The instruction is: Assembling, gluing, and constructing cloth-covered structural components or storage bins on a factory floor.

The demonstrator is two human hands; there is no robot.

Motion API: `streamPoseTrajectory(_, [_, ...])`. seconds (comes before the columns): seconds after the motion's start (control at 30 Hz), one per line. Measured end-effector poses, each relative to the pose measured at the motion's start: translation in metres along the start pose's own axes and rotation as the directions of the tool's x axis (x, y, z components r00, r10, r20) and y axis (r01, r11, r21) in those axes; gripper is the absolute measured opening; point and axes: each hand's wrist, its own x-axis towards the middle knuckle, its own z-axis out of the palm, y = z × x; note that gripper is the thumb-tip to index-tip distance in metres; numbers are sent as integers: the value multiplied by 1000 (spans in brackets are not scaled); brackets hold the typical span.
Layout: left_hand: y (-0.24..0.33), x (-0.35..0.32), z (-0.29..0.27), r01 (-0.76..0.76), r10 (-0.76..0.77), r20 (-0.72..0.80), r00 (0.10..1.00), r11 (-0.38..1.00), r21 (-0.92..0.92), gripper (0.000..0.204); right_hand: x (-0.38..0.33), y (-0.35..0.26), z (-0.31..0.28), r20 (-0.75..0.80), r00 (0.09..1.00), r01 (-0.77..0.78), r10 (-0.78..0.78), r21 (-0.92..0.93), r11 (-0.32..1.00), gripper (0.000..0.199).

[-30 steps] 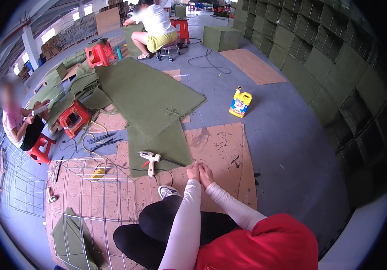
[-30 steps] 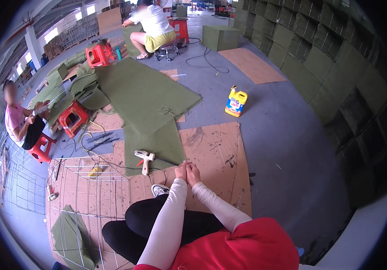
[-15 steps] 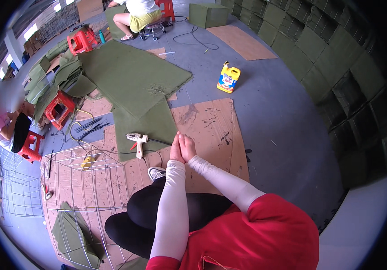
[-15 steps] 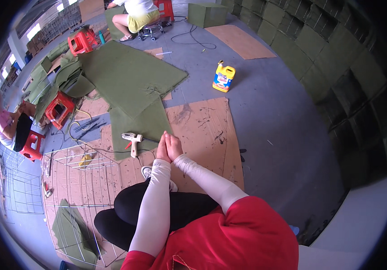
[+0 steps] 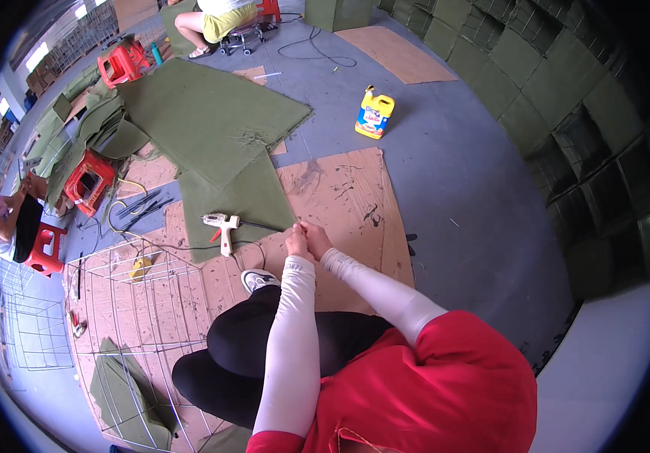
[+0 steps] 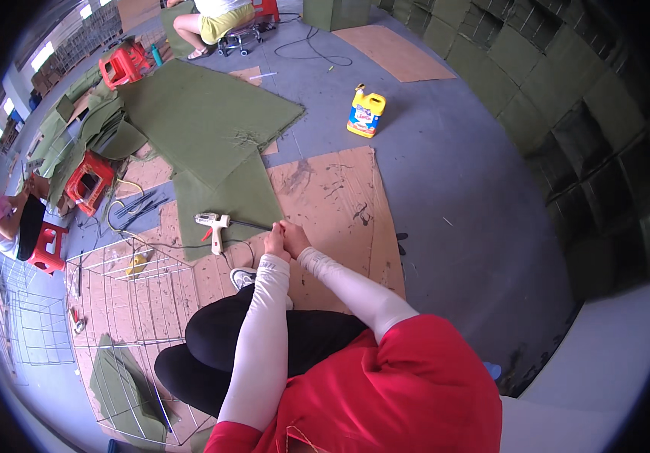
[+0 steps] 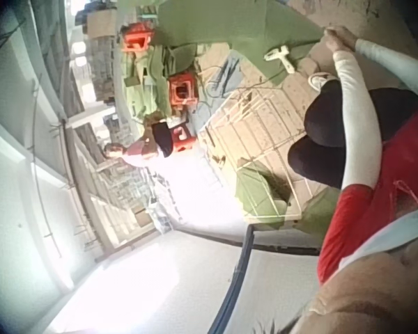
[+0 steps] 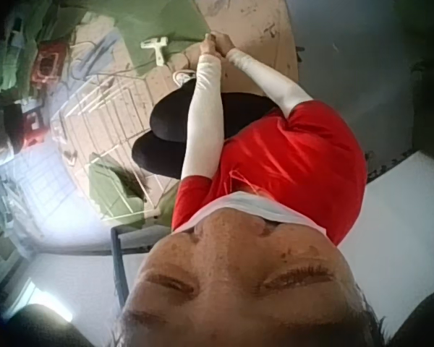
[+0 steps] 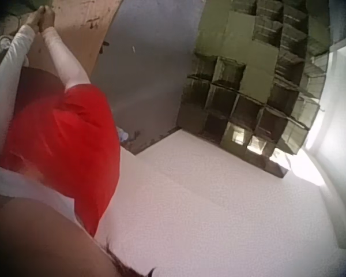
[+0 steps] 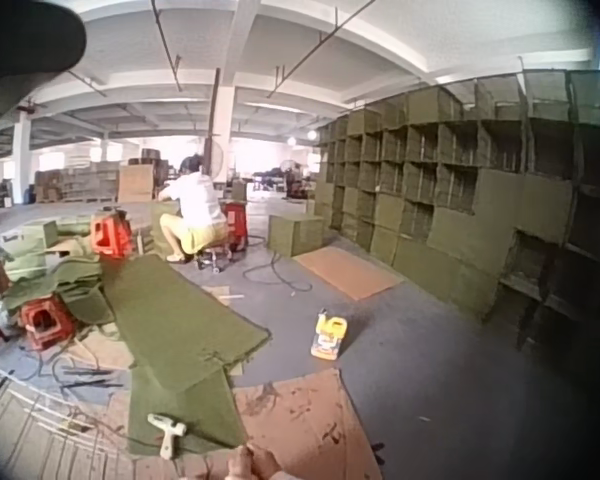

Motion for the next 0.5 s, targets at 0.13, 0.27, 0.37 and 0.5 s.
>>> streamPoseTrajectory(0.13, [4, -2, -3, 158, -130, 106, 986, 936, -315, 32, -3, 4, 12, -50, 979, -145, 199, 516, 844, 13])
streamPoseTrajectory(0.27, [23, -11, 4, 368, 374, 752, 543, 699, -613, 29, -1, 0, -8, 267, 944, -278, 194, 960, 33, 15])
streamPoseTrajectory(0.37, [29, -23, 22, 370, 61, 547, 835, 673, -640, 26, 5, -6, -28, 219, 975, -214, 23, 966, -143, 14])
streamPoseTrajectory(0.5, [26, -24, 39, 227, 56, 419, 906, 771, -596, 21, 13, -10, -33, 225, 952, -195, 209, 968, -157, 14])
